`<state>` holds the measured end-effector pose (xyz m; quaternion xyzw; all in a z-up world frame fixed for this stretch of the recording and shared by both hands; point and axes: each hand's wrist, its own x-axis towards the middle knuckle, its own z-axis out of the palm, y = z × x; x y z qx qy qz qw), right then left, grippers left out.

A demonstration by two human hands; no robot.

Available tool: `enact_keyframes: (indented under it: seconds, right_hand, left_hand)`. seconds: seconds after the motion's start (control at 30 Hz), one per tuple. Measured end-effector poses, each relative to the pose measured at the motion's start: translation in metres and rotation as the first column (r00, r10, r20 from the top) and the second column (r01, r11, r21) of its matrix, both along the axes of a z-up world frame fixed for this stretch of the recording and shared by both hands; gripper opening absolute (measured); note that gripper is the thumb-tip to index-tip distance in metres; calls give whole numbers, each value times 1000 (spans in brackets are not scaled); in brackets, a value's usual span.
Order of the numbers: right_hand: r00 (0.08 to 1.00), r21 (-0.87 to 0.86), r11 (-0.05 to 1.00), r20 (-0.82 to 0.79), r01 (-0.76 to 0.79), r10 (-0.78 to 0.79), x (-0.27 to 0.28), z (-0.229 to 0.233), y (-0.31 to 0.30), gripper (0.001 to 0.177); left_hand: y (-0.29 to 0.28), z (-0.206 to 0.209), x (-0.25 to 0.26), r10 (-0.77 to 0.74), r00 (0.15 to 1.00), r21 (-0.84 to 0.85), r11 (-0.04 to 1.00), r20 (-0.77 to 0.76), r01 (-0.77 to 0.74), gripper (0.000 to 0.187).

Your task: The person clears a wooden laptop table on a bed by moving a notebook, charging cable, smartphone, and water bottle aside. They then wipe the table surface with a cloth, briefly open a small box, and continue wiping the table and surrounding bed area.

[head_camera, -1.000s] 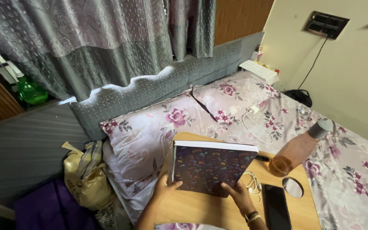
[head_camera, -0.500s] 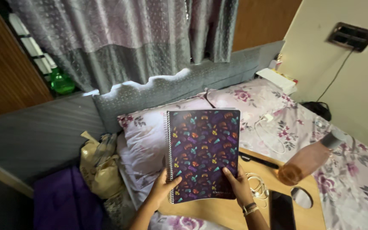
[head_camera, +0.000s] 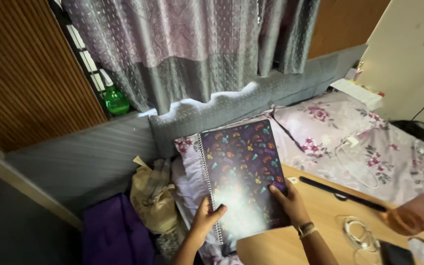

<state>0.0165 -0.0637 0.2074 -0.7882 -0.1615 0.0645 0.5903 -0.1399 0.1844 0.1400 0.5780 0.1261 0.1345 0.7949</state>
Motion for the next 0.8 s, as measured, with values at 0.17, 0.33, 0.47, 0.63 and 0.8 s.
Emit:
enact_keyframes:
  seconds: [0.17, 0.33, 0.47, 0.63, 0.8]
  right_hand:
    - [994, 62, 998, -105, -8, 14, 25, -30, 68, 48]
    - [993, -40, 999, -119, -26, 21, 63, -57, 106, 48]
    - [990, -93, 992, -119, -87, 76, 109, -87, 123, 49]
    - [989, -238, 964, 65, -114, 133, 181, -142, 144, 54]
    - [999, -566, 823, -11, -46, 48, 233, -182, 168, 58]
  left_hand:
    - [61, -40, 16, 48, 998, -64, 997, 43, -46, 48]
    - [101, -110, 51, 69, 994, -146, 988, 79, -57, 49]
    - [118, -160, 85, 100, 993, -97, 991, 65, -93, 46]
    - [120, -182, 128, 173, 984, -163, 973, 48, -163, 46]
    - [128, -210, 179, 200, 978, -257, 944, -50, -206, 45]
